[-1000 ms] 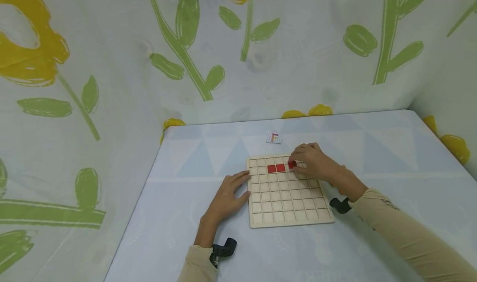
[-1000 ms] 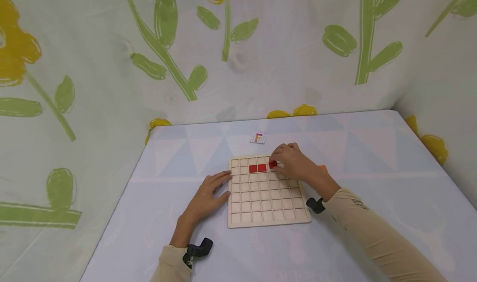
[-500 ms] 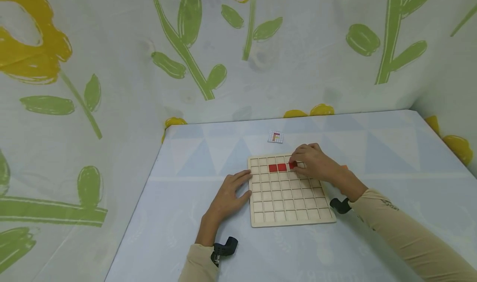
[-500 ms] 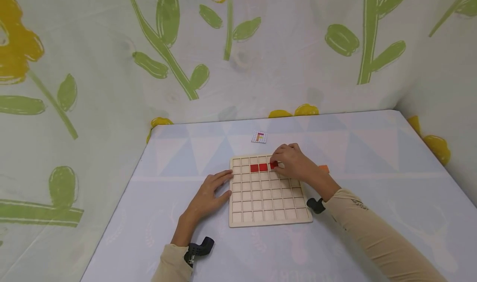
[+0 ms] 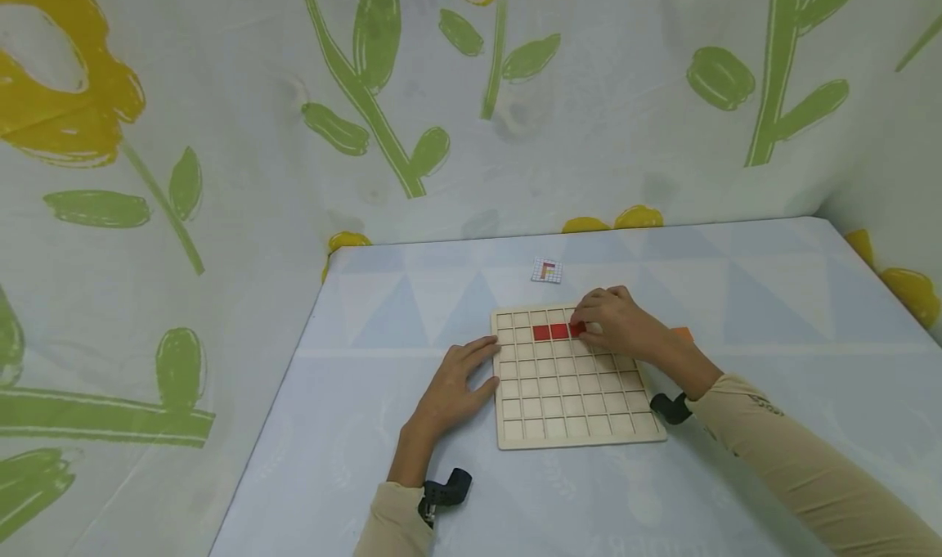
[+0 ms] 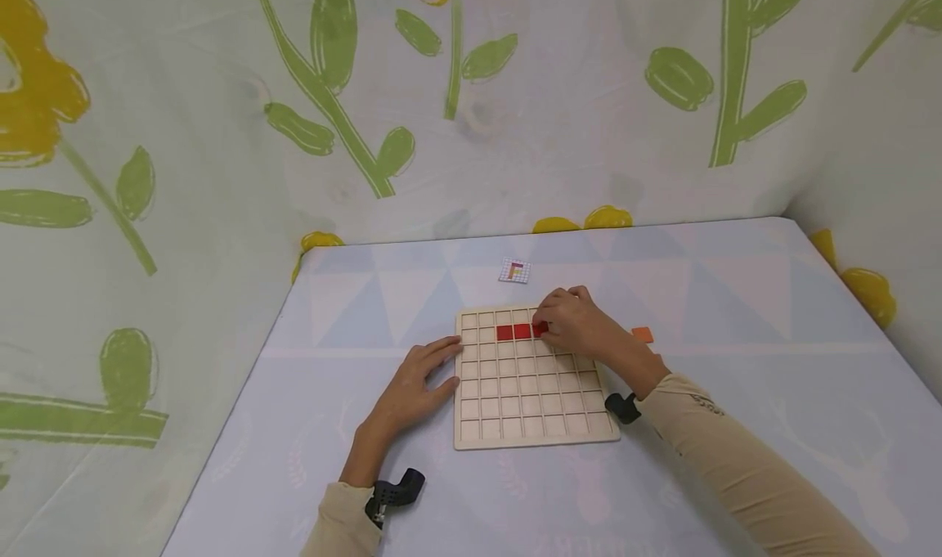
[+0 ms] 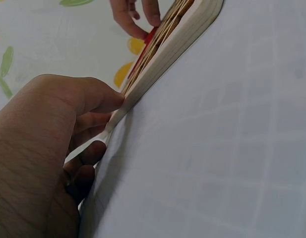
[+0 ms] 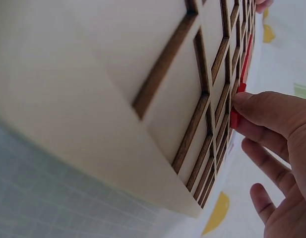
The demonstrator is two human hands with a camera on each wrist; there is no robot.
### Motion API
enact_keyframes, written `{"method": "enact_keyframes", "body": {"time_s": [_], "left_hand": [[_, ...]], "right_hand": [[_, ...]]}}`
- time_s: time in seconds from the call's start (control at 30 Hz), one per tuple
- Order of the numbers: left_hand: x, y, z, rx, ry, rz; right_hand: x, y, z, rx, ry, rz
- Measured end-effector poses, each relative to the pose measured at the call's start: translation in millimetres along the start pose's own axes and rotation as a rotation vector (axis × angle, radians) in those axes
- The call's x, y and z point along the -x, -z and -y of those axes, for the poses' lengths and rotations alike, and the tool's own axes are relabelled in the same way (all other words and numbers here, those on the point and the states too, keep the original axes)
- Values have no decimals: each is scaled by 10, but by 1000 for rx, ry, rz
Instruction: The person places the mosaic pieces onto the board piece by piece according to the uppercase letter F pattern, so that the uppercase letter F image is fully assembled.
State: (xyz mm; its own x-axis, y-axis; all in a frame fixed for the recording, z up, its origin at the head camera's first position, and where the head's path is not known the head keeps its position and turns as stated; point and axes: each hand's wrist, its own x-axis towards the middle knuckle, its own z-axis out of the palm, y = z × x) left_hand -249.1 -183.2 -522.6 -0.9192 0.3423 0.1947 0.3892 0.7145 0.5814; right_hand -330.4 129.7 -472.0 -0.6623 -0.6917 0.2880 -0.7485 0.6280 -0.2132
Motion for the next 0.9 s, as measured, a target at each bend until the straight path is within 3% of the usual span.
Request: {"method": "enact_keyframes", "body": {"time_s": [0.6, 0.9], "left_hand": [[9, 6, -36, 17, -14, -12], [1, -38, -29, -21, 29, 10]], "right_hand": [[119, 90, -11, -66, -47, 3], [367, 242, -35, -81, -131, -27]]}}
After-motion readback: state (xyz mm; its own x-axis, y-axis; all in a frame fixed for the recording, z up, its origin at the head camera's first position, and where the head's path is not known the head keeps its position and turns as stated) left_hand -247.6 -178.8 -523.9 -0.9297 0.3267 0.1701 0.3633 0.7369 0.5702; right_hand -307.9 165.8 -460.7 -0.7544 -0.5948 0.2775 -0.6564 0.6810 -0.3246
